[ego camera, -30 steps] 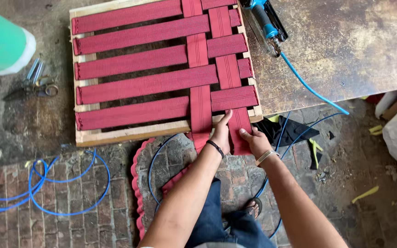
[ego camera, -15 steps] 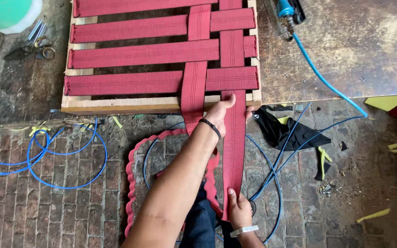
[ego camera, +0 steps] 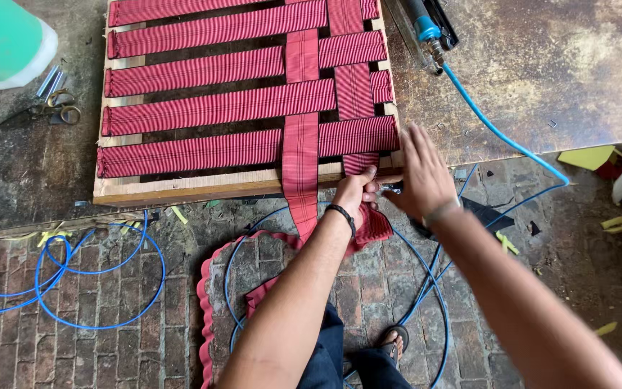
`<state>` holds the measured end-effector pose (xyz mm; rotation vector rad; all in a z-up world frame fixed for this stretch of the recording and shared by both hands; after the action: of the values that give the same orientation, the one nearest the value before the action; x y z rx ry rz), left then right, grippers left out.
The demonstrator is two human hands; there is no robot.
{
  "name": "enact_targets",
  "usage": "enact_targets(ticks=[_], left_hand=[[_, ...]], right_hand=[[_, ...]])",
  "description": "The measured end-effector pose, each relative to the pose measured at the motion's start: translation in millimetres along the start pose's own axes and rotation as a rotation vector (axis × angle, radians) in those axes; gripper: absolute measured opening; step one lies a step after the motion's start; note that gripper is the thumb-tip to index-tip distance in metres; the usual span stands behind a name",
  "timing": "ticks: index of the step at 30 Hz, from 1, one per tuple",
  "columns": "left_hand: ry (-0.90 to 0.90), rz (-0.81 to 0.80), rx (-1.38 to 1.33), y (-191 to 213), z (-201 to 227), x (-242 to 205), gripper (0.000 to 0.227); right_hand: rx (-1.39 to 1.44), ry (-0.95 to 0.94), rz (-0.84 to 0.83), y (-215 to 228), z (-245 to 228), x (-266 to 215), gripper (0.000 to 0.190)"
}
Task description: The person weaves red fabric straps through a wooden frame in an over-under pattern and secures them with a pneumatic nail gun. They repeatedly pull, align, and staple the straps to build a woven surface.
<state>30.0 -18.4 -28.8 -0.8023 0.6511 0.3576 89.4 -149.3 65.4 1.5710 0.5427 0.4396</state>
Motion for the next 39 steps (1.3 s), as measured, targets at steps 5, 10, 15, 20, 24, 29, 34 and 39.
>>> enact_targets(ticks=[5, 10, 15, 20, 24, 29, 34, 39], left_hand=[[-0.053, 0.036, 0.024, -1.6, 0.7, -0.2, 0.024], [-0.127, 0.059, 0.075, 1.4, -16.7, 3.8, 0.035], [-0.212, 0.12, 0.117, 10.6, -40.3, -10.1, 0.037], [-0.301, 0.176, 0.212, 7.6, -52.2, -35.7, 0.04], [-0.323, 0.095, 0.111, 7.0, -64.6, -53.2, 0.038], [-0.324, 0.027, -0.034, 24.8, -91.5, -45.7, 0.038], [-0.389, 0.02, 0.007, 57.6, -113.2, 0.6, 0.042], [-0.636, 0.089, 0.184, 95.3, -110.3, 68.1, 0.04]], right_hand=[[-0.265, 0.226, -0.174, 31.1, -23.5, 46.9, 0.114], [-0.204, 0.166, -0.188, 37.6, -23.3, 39.2, 0.118], [-0.206, 0.149, -0.183, 35.4, -22.3, 43.7, 0.124], [-0.202, 0.156, -0.165, 30.3, -18.6, 42.1, 0.123], [-0.126, 0.152, -0.074, 29.4, -19.0, 41.8, 0.111], [-0.073, 0.139, -0.041, 25.3, -16.2, 40.5, 0.108], [-0.093, 0.132, -0.045, 26.8, -13.4, 40.8, 0.109], [-0.198, 0.15, -0.086, 30.0, -21.0, 40.4, 0.114]])
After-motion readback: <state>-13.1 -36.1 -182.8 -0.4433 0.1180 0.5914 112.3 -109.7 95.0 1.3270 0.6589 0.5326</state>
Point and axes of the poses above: each hand's wrist, its own x-axis towards the middle knuckle, its own y-axis out of the back of the hand, z = x × y, the point moved 3 cm from there along x, towards the middle knuckle, and after that the axes turned 8 degrees about -x, right-handed, at the moved point
